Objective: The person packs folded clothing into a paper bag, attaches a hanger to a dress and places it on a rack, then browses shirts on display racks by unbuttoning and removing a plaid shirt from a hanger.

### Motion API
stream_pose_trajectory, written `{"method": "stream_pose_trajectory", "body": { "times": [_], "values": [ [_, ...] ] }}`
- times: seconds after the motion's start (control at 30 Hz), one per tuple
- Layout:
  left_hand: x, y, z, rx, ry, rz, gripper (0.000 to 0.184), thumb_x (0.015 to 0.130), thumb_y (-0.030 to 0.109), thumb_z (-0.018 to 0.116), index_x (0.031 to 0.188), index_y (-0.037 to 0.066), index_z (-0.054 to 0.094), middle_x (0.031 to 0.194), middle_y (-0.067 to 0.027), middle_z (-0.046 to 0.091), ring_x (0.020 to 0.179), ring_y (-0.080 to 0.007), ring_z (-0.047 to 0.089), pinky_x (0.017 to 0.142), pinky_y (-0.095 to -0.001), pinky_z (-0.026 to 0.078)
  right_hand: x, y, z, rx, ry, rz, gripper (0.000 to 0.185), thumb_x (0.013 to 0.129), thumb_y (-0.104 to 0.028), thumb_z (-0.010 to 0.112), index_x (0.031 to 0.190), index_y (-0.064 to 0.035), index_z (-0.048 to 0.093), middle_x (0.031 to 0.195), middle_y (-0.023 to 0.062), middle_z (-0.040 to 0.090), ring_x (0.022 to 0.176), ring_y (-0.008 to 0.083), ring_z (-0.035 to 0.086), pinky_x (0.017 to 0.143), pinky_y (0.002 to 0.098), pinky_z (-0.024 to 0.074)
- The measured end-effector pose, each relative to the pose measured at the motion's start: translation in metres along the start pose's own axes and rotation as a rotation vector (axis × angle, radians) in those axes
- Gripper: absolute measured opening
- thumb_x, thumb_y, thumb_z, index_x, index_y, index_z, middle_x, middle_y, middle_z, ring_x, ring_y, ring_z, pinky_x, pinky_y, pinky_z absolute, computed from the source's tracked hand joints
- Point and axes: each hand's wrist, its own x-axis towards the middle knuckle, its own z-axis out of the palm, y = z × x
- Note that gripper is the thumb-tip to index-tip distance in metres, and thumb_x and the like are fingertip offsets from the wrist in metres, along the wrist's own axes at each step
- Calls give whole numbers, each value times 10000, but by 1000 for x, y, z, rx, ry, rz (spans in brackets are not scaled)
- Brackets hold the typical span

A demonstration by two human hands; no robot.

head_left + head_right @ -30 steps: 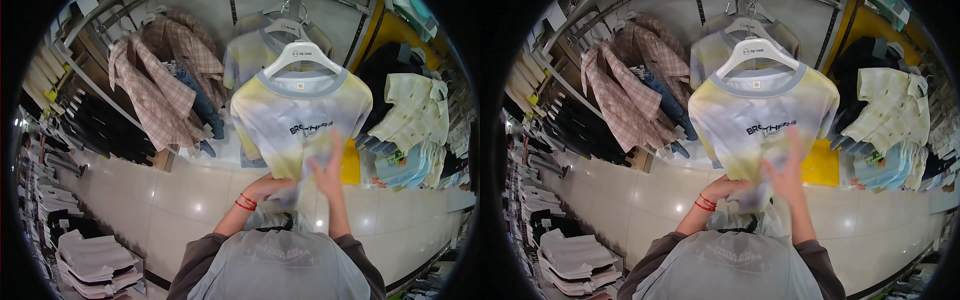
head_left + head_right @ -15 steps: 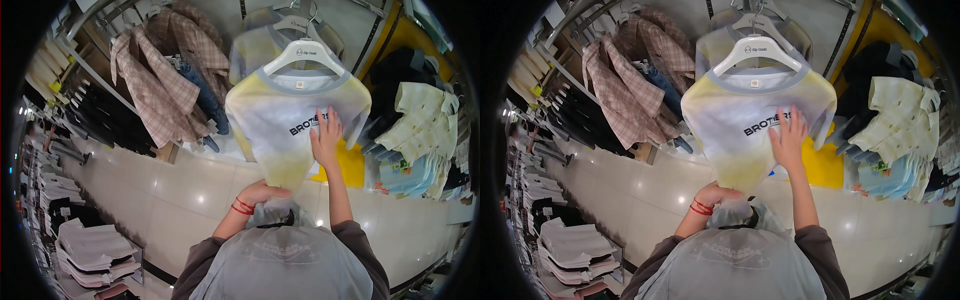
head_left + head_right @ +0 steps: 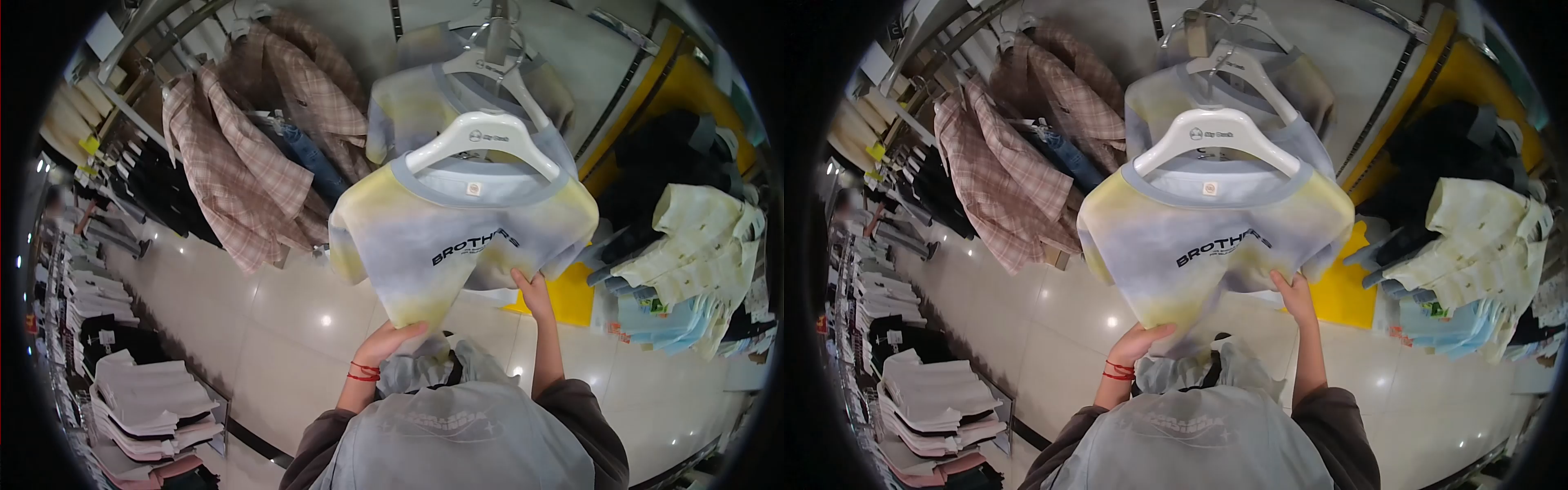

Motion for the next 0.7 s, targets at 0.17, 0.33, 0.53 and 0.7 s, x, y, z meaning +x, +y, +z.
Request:
{"method": "stream_pose_trajectory", "body": {
  "times": [0.17,0.33,0.53,0.7],
  "values": [
    [6,-4,-27,106,283,67,471,845,175,578,1244,-17,417,1190,-67,499,1095,-171,453,941,-289,343,16,31,1,63,266,-100,318,860,-238,568,1010,42,557,853,61,600,780,132,538,709,257,426],
    [-17,-15,-118,45,601,306,432,836,172,585,1196,-3,423,1109,-74,518,1077,-185,465,936,-313,353,21,72,-25,-151,342,-103,167,849,-159,586,853,-3,527,629,-17,424,584,80,412,535,224,358],
    [-22,113,-189,678,1240,968,463,750,94,611,1177,8,452,1016,-99,569,923,-187,559,796,-297,451,-9,74,37,-51,377,-53,105,812,-73,608,876,-44,529,611,-36,372,570,52,376,497,205,314],
    [7,155,-190,983,627,794,339,645,63,636,965,-35,585,817,-197,605,804,-345,585,712,-391,463,-18,-7,190,-34,148,0,196,778,-50,628,957,-43,550,666,-20,455,624,63,450,560,210,393]
  ]
}}
